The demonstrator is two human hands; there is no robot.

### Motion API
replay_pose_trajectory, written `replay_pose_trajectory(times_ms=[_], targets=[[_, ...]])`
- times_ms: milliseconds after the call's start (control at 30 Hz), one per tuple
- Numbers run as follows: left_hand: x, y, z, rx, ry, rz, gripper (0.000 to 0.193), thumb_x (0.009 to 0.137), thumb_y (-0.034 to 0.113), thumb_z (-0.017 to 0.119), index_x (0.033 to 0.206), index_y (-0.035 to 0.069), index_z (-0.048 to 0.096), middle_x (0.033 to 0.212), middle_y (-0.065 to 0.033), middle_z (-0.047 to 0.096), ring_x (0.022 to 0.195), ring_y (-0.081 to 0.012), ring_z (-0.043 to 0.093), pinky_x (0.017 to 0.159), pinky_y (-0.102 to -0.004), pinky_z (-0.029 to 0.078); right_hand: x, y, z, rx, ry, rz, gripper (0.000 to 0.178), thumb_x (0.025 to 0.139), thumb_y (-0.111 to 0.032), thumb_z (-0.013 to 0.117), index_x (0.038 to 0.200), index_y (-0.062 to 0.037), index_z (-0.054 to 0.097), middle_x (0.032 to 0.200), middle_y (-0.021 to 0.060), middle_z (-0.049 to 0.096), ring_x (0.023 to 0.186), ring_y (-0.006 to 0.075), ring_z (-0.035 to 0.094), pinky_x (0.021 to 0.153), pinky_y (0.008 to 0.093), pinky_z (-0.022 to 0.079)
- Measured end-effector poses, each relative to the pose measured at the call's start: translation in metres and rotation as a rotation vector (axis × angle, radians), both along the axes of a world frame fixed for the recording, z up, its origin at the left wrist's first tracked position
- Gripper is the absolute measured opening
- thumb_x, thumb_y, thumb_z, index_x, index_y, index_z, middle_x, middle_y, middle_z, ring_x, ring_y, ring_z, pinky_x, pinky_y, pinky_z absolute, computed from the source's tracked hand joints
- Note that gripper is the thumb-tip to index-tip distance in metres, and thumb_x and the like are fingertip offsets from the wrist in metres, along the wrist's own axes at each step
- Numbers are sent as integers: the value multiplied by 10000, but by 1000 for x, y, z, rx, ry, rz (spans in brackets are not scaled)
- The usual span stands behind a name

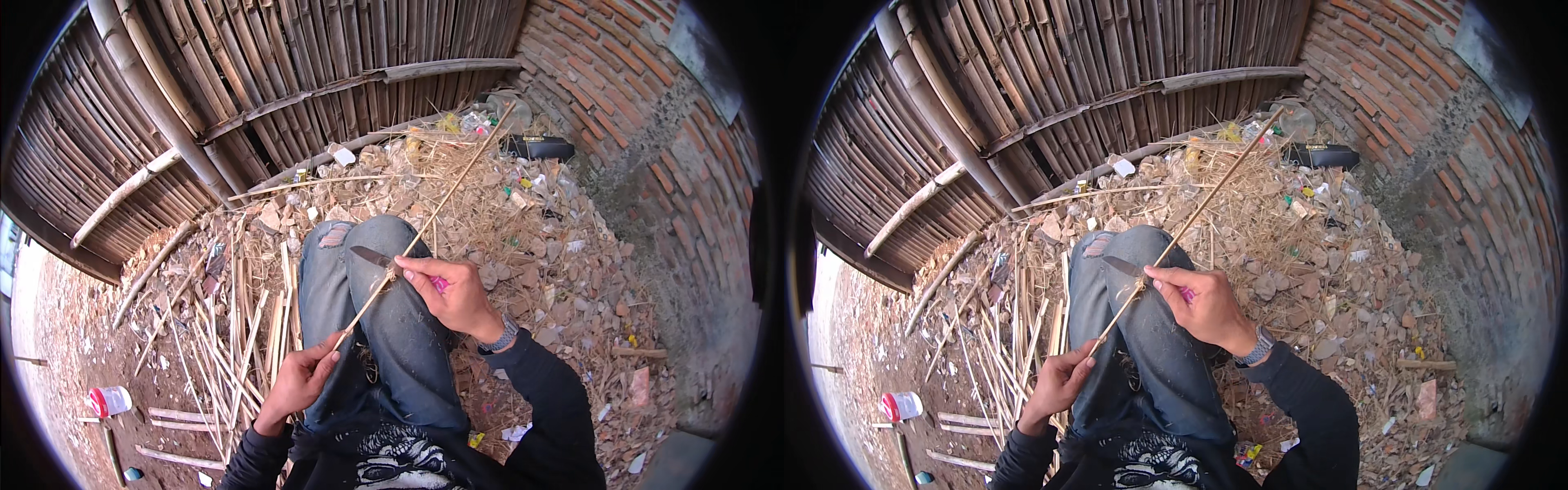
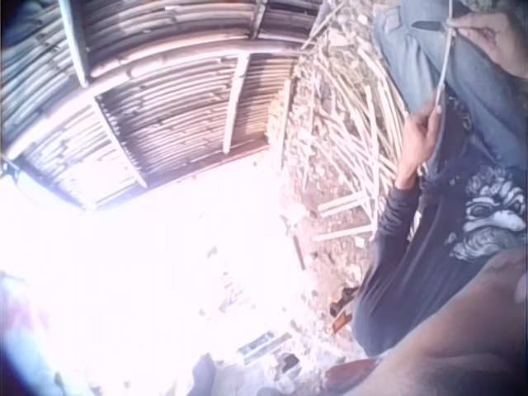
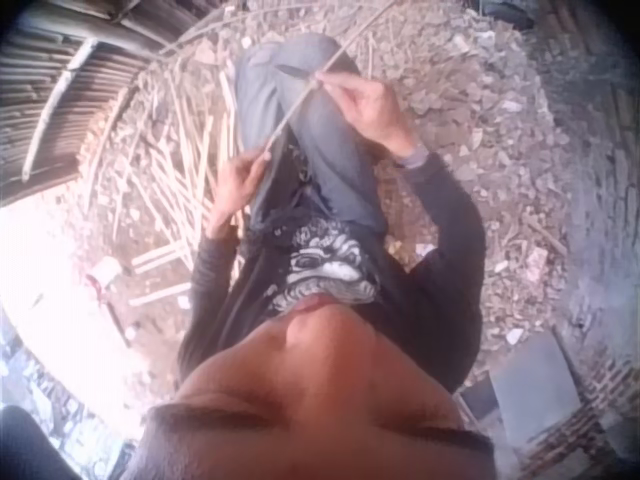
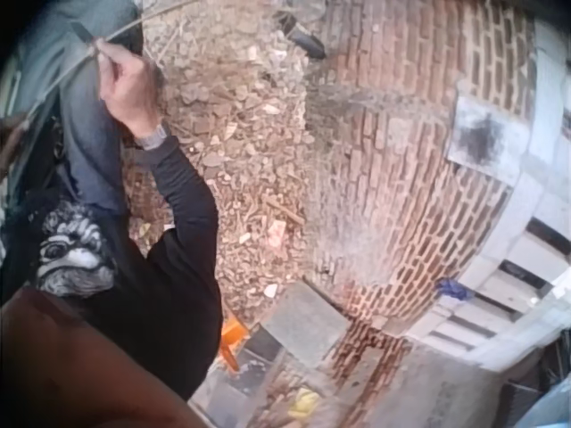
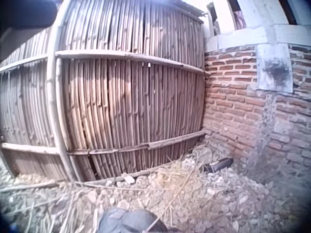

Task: The person shaves a thin strip of bamboo by hand using a knife, making repeated scraping motions along the length of the wood to remove material.

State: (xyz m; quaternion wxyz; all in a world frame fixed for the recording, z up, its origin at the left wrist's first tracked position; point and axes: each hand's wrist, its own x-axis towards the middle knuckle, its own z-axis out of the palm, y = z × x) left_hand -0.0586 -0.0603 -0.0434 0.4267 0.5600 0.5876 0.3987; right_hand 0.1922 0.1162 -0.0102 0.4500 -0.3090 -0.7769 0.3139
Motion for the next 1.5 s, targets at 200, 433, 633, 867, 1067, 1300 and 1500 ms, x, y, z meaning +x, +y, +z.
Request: replay_pose_trajectory(times_ms=[200, 433, 633, 867, 1067, 1300, 1500], targets=[[2, -2, 17, -144, -27, 13, 356, 1030, 119, 622, 1343, -50, 623, 1072, -88, 681, 1001, -92, 578, 877, -255, 472, 53, 115, 8, -47, 124, -432, 242, 983, -63, 656, 1203, -3, 735, 973, 114, 784, 740, 75, 660, 641, 238, 512], [3, 1, 6, -120, -40, 30, 356, 1038, 143, 617, 1350, -28, 635, 677, 51, 517, 635, -22, 449, 572, -235, 400, 7, 69, -19, 41, 116, -187, 210, 963, -68, 678, 1150, 6, 742, 1018, 159, 779, 855, 163, 751, 714, 290, 560], [5, -3, 3, -93, 13, 34, 355, 1045, 147, 613, 1353, -27, 633, 813, -14, 621, 725, -41, 532, 655, -238, 449, -14, -18, -1, -46, -69, 4, 190, 937, -46, 689, 1111, 5, 747, 935, 220, 741, 843, 305, 766, 685, 327, 572], [-7, -2, 7, -377, -619, -71, 395, 1097, 169, 517, 1459, 14, 548, 657, 78, 299, 508, -38, 268, 471, -229, 245, 4, 46, 18, -51, 78, -214, 217, 959, -66, 680, 1154, 6, 741, 945, 155, 776, 792, 129, 716, 687, 290, 543], [-13, 0, -1, -385, -629, -106, 404, 1106, 197, 488, 1458, 4, 540, 614, 84, 270, 488, -46, 247, 463, -250, 221, 36, 115, 27, 88, -25, -466, 224, 971, -100, 654, 1152, 4, 734, 976, 202, 765, 827, 251, 761, 702, 337, 568], [-16, -4, -2, -364, -535, -86, 402, 1112, 196, 468, 1454, -3, 537, 612, 85, 269, 487, -41, 251, 460, -246, 221, -18, -3, 11, 55, -256, -40, 197, 941, -102, 688, 1124, -59, 748, 763, 188, 699, 643, 321, 707, 549, 396, 519], [-20, -4, 0, -393, -572, -111, 405, 1116, 192, 467, 1476, 15, 524, 628, 82, 293, 505, -39, 260, 473, -227, 238, -6, 53, 9, 89, -6, -271, 205, 968, -100, 663, 1137, -13, 740, 865, 207, 740, 705, 278, 747, 597, 360, 549]])
